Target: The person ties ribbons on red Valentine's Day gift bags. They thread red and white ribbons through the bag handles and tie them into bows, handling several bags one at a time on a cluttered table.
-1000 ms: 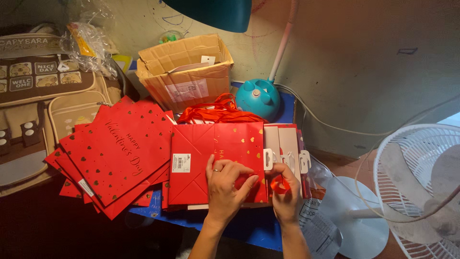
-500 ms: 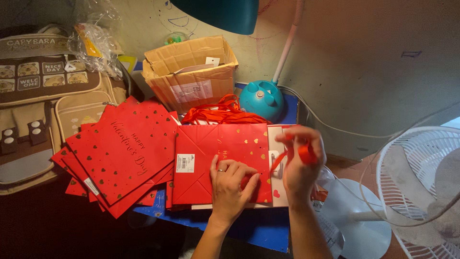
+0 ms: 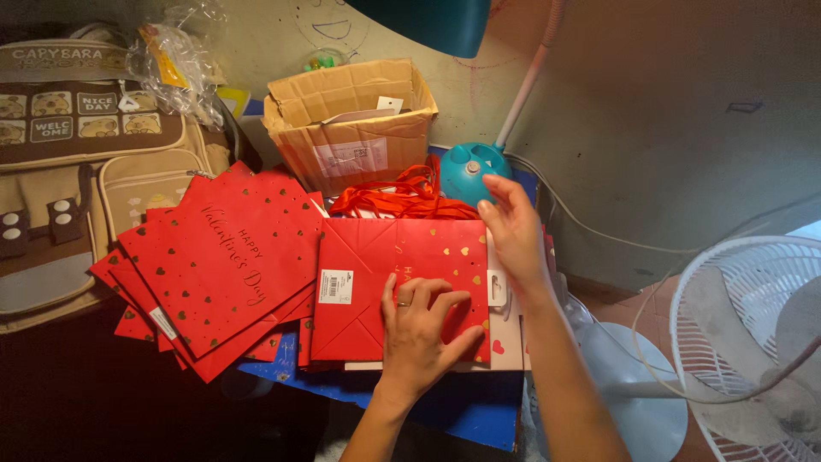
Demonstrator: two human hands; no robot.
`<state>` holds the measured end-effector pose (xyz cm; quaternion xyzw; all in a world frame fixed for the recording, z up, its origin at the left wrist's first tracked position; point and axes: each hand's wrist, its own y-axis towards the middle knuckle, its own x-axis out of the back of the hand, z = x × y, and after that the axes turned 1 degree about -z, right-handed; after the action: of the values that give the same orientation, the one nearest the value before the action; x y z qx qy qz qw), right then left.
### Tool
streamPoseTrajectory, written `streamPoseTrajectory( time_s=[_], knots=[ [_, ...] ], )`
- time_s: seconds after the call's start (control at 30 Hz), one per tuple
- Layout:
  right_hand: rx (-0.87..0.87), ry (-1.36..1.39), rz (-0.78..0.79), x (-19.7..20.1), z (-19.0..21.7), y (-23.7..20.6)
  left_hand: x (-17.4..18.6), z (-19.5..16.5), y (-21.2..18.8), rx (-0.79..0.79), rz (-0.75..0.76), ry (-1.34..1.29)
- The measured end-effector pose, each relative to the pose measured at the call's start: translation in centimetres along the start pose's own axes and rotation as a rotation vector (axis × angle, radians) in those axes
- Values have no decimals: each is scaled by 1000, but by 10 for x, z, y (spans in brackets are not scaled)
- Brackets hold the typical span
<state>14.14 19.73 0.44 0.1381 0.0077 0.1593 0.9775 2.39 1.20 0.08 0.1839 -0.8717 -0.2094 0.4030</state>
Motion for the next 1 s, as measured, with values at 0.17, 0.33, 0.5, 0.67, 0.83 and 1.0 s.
streamPoseTrajectory(
  time_s=[0.17, 0.33, 0.5, 0.67, 0.83, 1.0],
  knots=[
    [-46, -166, -89, -2, -14, -19, 1, -6, 4, -49, 84, 92],
    [-9, -51, -106, -1, -28, -18, 4, -5, 4, -86, 310, 142],
    [47, -19, -133, 2, -40, -23, 2, -6, -6, -99, 287, 120],
    [21, 195, -201, 9, -45, -22, 9, -9, -16, -102, 308, 103],
    [15, 361, -202, 13, -47, -19, 20, -13, -26, -47, 416, 25],
    [27, 174, -219, 5, -42, -24, 48, -6, -32, -122, 121, -59]
  ],
)
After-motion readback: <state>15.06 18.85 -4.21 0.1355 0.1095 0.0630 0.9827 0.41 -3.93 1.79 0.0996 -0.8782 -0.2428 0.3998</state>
